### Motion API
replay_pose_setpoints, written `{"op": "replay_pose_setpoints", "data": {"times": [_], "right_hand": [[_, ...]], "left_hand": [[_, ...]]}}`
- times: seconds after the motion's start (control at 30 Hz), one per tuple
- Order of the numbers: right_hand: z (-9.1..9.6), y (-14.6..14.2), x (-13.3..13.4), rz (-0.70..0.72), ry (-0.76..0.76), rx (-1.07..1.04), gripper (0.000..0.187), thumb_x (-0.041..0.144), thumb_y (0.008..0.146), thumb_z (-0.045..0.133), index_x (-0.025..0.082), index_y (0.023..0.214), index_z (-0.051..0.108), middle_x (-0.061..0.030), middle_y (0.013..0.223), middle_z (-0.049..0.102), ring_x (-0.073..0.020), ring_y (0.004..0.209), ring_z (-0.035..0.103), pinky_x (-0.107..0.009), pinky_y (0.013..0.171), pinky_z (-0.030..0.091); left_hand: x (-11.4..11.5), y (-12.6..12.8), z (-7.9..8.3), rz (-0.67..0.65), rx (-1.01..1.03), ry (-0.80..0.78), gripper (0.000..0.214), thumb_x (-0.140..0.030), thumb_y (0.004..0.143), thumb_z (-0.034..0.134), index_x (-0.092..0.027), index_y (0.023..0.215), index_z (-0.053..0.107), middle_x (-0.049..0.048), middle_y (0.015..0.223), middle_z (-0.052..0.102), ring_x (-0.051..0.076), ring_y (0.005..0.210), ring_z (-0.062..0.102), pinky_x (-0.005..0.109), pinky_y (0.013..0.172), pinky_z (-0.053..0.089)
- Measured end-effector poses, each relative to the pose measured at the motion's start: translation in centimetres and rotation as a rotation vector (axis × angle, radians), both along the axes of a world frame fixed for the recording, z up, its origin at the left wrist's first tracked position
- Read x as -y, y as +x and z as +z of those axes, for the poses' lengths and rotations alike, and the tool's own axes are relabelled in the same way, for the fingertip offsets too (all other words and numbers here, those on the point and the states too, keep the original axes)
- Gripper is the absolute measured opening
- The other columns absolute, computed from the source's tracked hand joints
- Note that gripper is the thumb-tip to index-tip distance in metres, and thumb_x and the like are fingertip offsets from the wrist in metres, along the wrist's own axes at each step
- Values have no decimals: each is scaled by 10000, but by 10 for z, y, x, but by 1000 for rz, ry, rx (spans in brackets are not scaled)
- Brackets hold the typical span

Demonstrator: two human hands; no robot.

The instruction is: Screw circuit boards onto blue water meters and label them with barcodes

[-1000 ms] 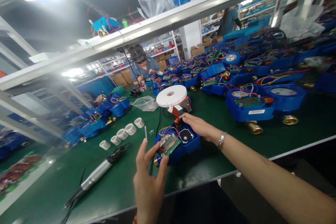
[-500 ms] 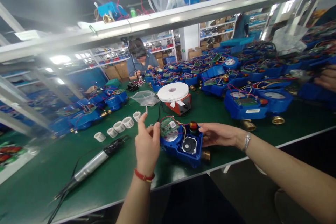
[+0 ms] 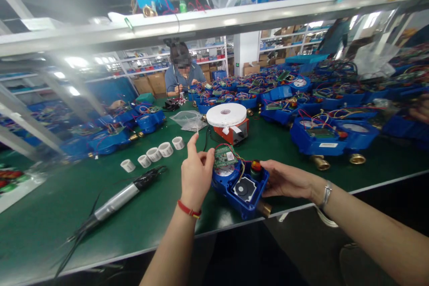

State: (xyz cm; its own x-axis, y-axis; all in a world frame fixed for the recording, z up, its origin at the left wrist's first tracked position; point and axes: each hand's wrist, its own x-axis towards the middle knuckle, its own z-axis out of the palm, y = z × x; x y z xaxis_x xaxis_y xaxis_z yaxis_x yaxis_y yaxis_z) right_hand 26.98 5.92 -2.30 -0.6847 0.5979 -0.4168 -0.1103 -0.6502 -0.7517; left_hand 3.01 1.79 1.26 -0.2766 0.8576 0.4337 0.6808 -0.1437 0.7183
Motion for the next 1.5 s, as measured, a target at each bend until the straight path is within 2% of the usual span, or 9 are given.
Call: {"op": "replay_pose_setpoints", "data": {"times": [0.13,0.27,0.37,0.47,0.57,0.67,0.83,1.03,1.5], "right_hand": [[4,-1,-2,25,-12,24,374,418,830,721,164,1083,615,-61,921,731,-191,843,700,-339,773,565],[5,-9,15,8,-55,-8,345,350,769,770,138,1000,626,-88,896,735,-217,795,706,-401,764,577],[4,-24,41,-83,-83,-77,346,353,792,723,159,1054,609,-76,996,717,-231,905,696,-439,855,558],[6,-44,63,-207,-131,-142,308,335,863,639,187,1126,576,-70,1079,690,-235,993,677,-438,866,558],[10,-62,70,-329,-200,-187,215,299,897,604,203,1088,580,-70,1100,683,-236,952,694,-405,782,585],[16,-75,68,-361,-222,-174,228,318,911,601,211,1112,588,-67,1095,686,-220,927,702,-372,759,587],[23,-85,65,-360,-193,-153,275,356,947,569,221,1186,584,-65,1074,699,-207,953,694,-365,780,589],[34,-87,64,-402,-144,-132,193,378,991,508,236,1069,613,-59,1078,711,-197,908,706,-366,757,603],[41,-88,60,-409,-134,-129,178,393,994,498,257,1022,609,-46,1104,711,-198,950,703,-399,780,605]], "left_hand": [[-3,0,-1,-2,-1,5,570,-317,911,537,-185,1424,325,-10,702,724,192,660,655,290,617,421],[-3,-1,0,12,8,20,664,-326,892,581,-215,1463,261,0,781,733,191,698,671,301,650,466],[13,-5,-1,67,89,214,703,-322,866,629,-253,1465,269,68,1092,694,199,938,669,346,840,505],[47,-6,-5,121,320,423,476,-303,880,618,-254,1327,461,83,1242,616,205,1131,598,354,988,452],[84,-5,-10,127,491,303,150,-342,894,603,-237,999,625,34,1234,632,187,1169,571,280,995,421],[103,-5,-14,47,435,101,158,-369,891,607,-231,818,630,-11,1295,597,178,1224,527,235,981,399],[94,-7,-22,-55,355,72,117,-337,876,630,-232,843,670,21,1308,562,225,1261,504,344,1064,367],[83,-3,-31,-90,407,81,114,-314,873,639,-212,839,677,47,1295,557,229,1235,529,377,1075,377],[68,-5,-21,-82,308,129,110,-276,859,641,-191,829,703,67,1194,601,221,1165,563,357,1022,427]]}}
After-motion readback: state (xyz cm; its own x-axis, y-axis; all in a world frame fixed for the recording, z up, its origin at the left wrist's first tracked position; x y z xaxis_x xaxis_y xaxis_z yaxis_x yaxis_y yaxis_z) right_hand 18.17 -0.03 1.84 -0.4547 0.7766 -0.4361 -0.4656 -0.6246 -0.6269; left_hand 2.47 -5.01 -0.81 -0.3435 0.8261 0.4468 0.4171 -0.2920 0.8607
